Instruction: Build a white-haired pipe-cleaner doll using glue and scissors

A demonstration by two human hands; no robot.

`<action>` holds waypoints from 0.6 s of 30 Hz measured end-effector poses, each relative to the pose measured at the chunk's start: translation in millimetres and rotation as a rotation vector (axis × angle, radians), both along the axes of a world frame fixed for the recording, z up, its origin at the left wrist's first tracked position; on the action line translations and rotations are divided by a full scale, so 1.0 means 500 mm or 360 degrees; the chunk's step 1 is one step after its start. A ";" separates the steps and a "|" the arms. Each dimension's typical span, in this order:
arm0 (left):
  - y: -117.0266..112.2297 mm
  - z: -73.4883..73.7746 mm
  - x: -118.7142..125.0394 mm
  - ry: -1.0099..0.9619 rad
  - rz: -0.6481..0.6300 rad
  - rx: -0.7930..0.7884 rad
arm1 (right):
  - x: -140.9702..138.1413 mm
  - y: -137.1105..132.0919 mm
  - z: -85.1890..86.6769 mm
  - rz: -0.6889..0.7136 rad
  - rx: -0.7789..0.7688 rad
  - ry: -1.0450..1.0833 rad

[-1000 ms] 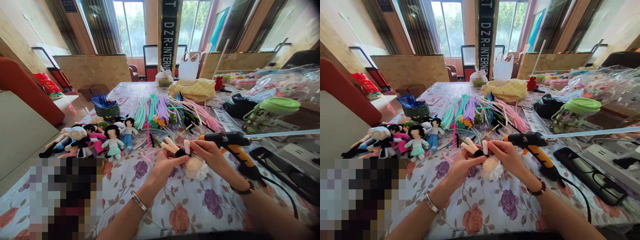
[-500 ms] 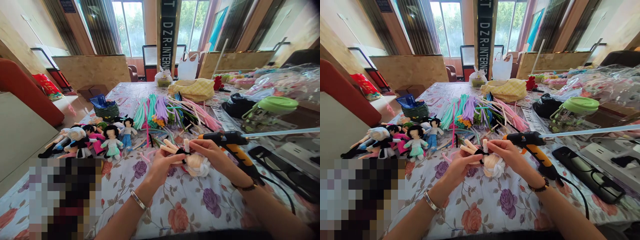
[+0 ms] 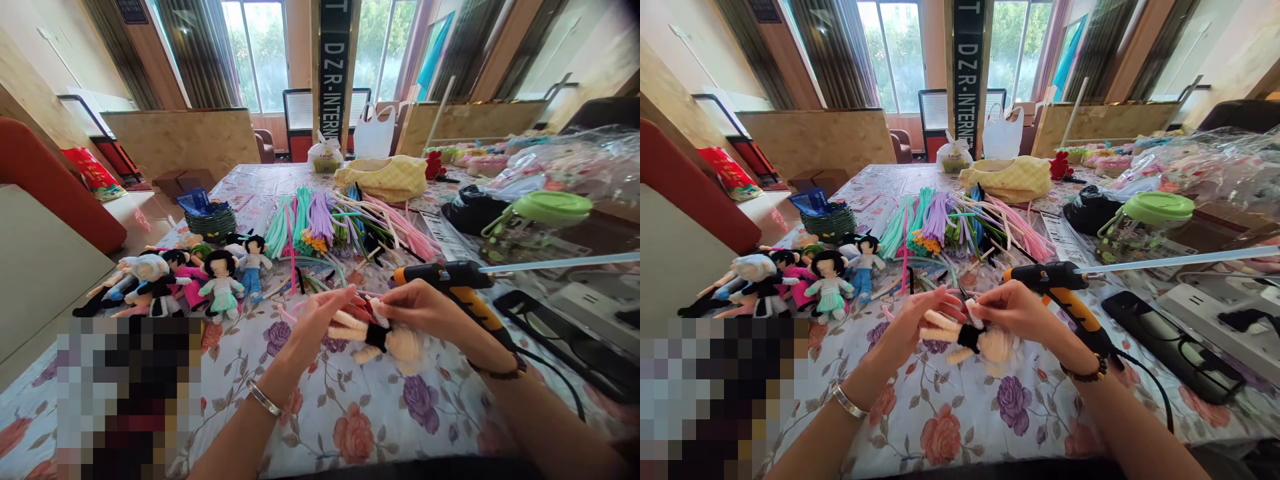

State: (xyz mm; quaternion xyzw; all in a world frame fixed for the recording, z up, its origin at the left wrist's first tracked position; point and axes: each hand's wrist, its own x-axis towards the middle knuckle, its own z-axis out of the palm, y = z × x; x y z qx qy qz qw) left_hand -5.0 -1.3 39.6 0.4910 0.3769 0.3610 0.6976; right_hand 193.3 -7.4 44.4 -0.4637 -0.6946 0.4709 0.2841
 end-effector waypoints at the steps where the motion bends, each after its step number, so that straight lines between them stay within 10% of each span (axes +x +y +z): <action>1: -0.002 -0.001 0.002 0.0049 -0.0023 0.0093 | -0.001 -0.001 -0.001 0.0034 0.0044 -0.0037; 9: -0.009 -0.022 0.015 0.0191 -0.0011 0.0458 | -0.014 -0.006 -0.007 -0.0098 0.0305 -0.0286; 18: -0.009 -0.028 0.025 -0.0141 0.0567 0.0189 | -0.019 0.003 -0.005 -0.0815 0.0111 0.0649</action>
